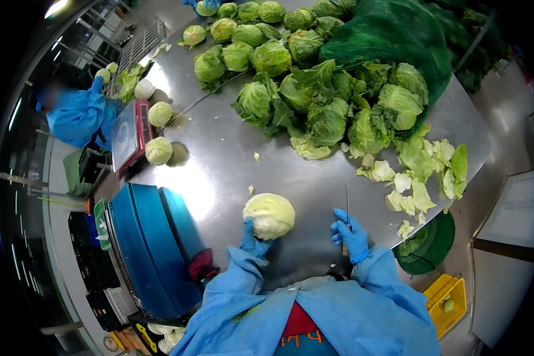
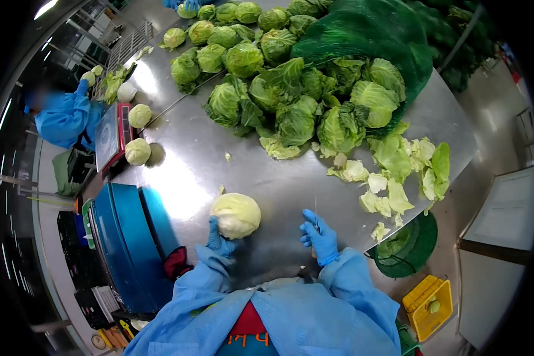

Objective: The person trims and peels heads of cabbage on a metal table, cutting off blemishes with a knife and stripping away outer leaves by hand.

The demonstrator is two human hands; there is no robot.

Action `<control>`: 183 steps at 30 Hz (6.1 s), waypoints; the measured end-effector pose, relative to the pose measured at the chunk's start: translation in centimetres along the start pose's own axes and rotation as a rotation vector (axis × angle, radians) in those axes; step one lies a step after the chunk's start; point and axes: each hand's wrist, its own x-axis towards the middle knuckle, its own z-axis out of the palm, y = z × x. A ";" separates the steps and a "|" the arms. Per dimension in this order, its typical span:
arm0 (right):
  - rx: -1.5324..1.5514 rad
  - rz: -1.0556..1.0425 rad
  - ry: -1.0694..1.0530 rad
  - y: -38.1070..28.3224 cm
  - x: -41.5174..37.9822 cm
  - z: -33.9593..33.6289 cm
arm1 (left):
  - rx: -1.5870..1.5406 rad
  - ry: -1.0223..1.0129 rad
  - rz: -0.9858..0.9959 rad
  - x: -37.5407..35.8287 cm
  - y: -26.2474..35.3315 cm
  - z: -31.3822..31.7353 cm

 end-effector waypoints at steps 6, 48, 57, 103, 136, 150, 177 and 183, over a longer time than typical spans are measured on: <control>-0.417 0.094 -0.167 -6.7 -0.6 2.0 | 1.107 -0.011 0.389 -1.0 -2.1 4.8; -0.969 -0.445 -0.055 -4.3 1.9 3.0 | 1.682 -0.009 0.547 1.1 -5.0 7.5; -0.731 -0.373 -0.069 -5.7 1.2 2.9 | 1.735 0.011 0.562 -0.1 -4.4 9.0; -0.911 -0.407 0.518 -9.2 2.5 -3.8 | 1.656 -0.232 0.827 -2.9 -0.7 5.4; -1.052 -0.294 0.151 -4.8 5.7 -1.6 | 1.384 -0.193 0.543 -4.1 -1.2 1.5; -0.487 -0.082 -0.331 -3.5 1.0 6.8 | 1.723 -0.350 0.518 -2.6 0.2 4.9; -0.434 -0.267 -0.613 -7.0 4.6 7.1 | 1.693 -0.064 0.471 -2.7 -0.4 1.4; -0.064 -0.058 -0.348 -6.8 4.8 8.9 | 1.102 -0.127 0.195 -3.0 -0.9 1.7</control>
